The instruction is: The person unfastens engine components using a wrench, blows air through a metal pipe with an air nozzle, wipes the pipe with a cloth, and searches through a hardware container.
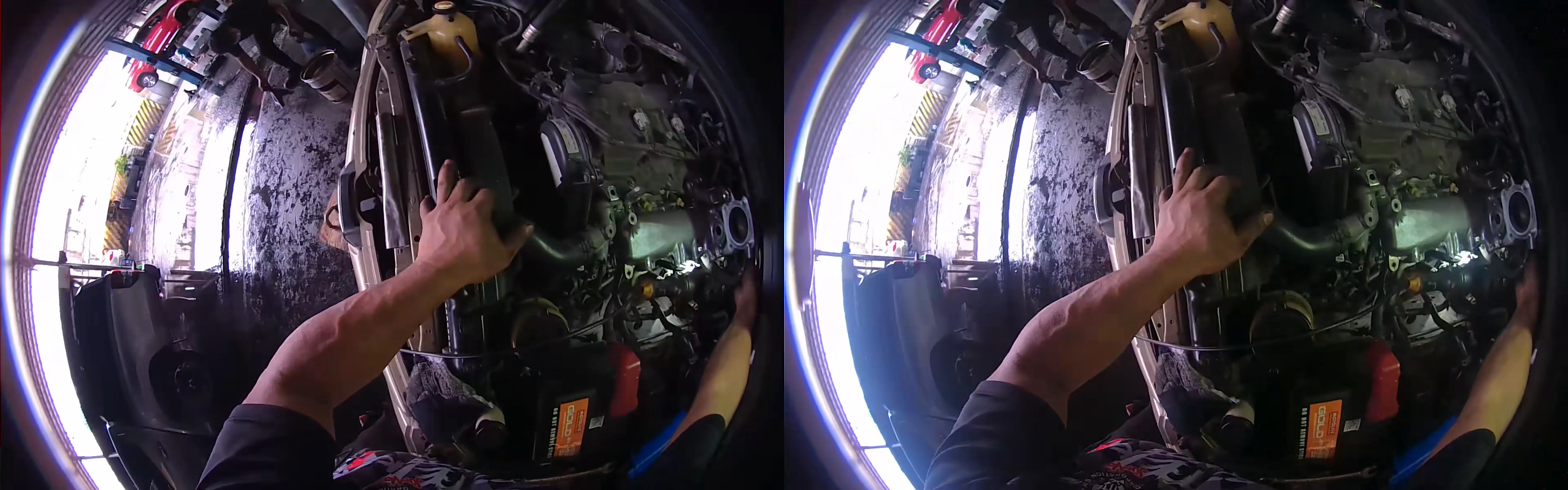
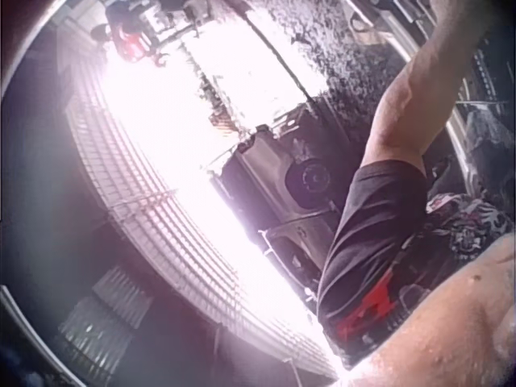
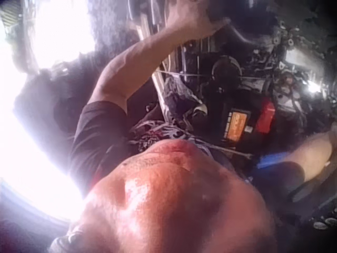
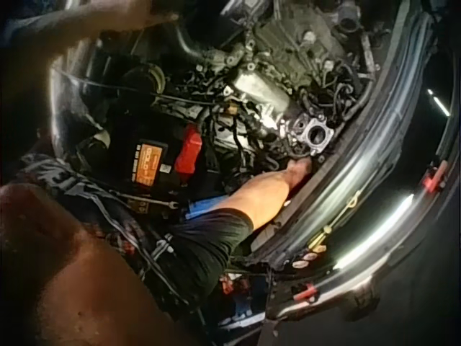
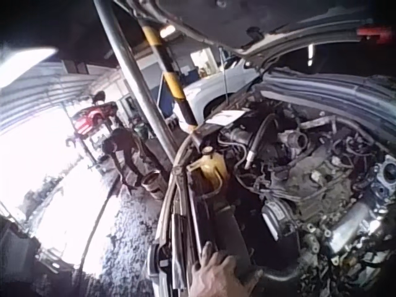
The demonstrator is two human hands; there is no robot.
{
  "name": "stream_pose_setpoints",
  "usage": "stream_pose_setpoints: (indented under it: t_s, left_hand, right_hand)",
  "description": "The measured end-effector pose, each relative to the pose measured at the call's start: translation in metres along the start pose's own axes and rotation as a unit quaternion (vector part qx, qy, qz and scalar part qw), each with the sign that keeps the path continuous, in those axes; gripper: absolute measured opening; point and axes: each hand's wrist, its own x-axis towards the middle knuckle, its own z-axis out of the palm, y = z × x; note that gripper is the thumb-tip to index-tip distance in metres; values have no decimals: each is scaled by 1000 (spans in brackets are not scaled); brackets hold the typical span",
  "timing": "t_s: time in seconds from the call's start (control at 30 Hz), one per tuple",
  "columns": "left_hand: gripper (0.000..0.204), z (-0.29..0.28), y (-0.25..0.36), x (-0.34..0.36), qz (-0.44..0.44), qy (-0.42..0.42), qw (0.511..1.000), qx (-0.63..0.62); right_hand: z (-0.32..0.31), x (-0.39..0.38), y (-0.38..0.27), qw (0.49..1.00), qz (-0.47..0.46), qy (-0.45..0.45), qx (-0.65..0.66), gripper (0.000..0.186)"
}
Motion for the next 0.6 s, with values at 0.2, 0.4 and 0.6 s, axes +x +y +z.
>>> stream_pose_setpoints:
  t_s: [0.2, 0.4, 0.6]
  left_hand:
    - [64, -3, -1, -2, -11, -17, 999, -30]
    - [58, 9, -3, -1, 10, 54, 998, -17]
    - [52, 19, -7, 4, 76, 106, 991, -37]
  right_hand:
    - [-3, -4, -22, 992, 40, 13, 118, 62]
    - [-9, -19, -46, 956, 109, 21, 270, 60]
    - [-13, -32, -55, 910, 152, 22, 386, 59]
